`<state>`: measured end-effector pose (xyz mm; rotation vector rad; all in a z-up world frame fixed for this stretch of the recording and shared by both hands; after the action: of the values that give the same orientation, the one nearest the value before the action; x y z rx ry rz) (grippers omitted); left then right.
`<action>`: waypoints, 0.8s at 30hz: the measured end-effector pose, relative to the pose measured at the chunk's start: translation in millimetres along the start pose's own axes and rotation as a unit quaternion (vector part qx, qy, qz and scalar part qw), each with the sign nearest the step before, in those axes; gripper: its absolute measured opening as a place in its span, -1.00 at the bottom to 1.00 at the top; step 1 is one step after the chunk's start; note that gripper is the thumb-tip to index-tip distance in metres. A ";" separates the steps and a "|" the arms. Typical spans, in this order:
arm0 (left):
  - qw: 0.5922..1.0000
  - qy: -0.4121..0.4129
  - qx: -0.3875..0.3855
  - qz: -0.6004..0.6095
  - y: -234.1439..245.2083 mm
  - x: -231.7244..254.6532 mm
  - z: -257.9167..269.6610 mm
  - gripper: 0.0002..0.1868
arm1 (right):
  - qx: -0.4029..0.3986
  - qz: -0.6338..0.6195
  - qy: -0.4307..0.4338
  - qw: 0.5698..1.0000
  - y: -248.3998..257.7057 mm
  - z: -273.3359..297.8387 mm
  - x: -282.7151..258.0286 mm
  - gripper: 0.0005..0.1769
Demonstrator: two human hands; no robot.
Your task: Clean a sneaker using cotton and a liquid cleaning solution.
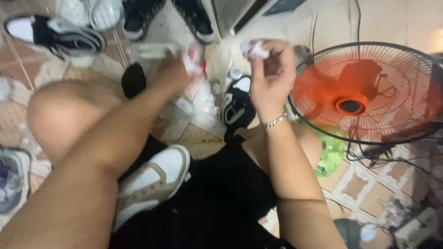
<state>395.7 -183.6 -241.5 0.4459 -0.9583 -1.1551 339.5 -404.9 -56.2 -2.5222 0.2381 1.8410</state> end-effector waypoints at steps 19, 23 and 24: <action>0.954 -0.248 -0.144 -0.090 -222.5 -107.2 -89.3 -0.54 | 0.071 0.067 -0.014 0.995 11.0 -17.3 17.2 -0.58; 0.925 -0.352 -0.115 -0.080 -168.3 -52.6 -62.4 -0.56 | 0.085 0.013 -0.028 0.996 25.0 -23.0 29.7 -0.57; 0.928 -0.356 -0.108 -0.008 -150.7 -38.1 -52.1 -0.54 | 0.098 -0.016 -0.018 0.995 27.7 -24.5 29.9 -0.56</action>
<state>350.1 -214.4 -396.0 -0.1721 -1.4267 -1.4527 368.0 -438.1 -74.7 -2.3473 0.3575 1.7554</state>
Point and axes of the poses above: each hand's wrist, its own z-axis away from the middle knuckle, its own y-axis out of the back of the hand, x = y × z, the point moved 4 cm from there along -z, towards the middle knuckle, and after that the axes turned 2 degrees about -x, right-handed, at the moved point
